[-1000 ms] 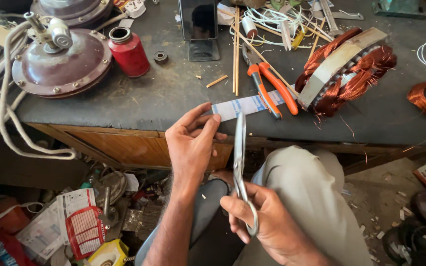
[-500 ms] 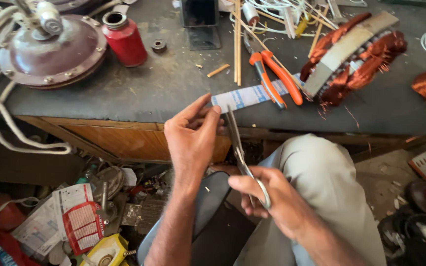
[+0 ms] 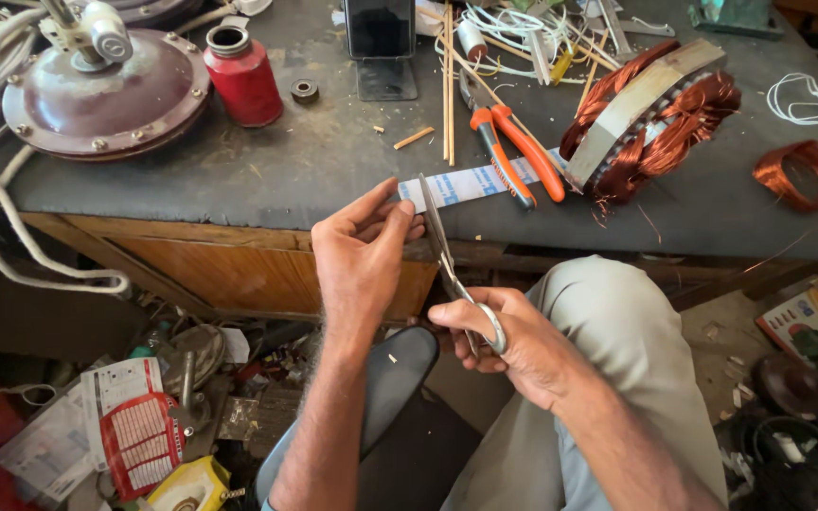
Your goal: The person winds copper wire around a motor stator by hand, carefully placing each turn into the slots. They then cut a strip of paper with scissors and use pliers to trim a small wooden stick, likely for insulation or securing the windings.
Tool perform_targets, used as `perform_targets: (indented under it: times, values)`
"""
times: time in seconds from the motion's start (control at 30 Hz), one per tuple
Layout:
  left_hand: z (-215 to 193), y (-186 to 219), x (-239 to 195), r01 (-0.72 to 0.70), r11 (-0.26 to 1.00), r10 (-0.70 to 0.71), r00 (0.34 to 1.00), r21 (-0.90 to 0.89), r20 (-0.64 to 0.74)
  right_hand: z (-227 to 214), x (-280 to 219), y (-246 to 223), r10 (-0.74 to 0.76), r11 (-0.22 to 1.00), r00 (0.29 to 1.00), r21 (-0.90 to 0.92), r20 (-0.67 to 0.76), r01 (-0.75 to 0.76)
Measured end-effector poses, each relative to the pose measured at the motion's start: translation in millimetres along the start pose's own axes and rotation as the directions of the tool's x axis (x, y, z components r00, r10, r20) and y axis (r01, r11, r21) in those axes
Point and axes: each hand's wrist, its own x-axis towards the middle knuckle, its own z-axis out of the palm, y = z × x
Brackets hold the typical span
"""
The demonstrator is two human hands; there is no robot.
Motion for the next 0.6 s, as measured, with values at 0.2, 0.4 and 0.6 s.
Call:
perform_targets:
  times: [0.2,0.4,0.6]
  values:
    - [-1.2,3.0,0.3,0.005,1.0,-0.005,1.0,0.014,0.012,-1.7,5.9,7.0,0.004,1.0,0.999,-0.008,-0.043,-0.005]
    - [-0.1,0.1,1.0,-0.005,1.0,0.006,1.0,-0.006,0.008,-2.0,11.9,15.6,-0.006,0.998,0.999,0.064,-0.046,0.008]
    - [-1.9,0.3,0.7,0.003,1.0,-0.004,1.0,0.014,0.013,-0.5,15.0,23.2,-0.046,0.996,0.997,0.071,-0.055,0.05]
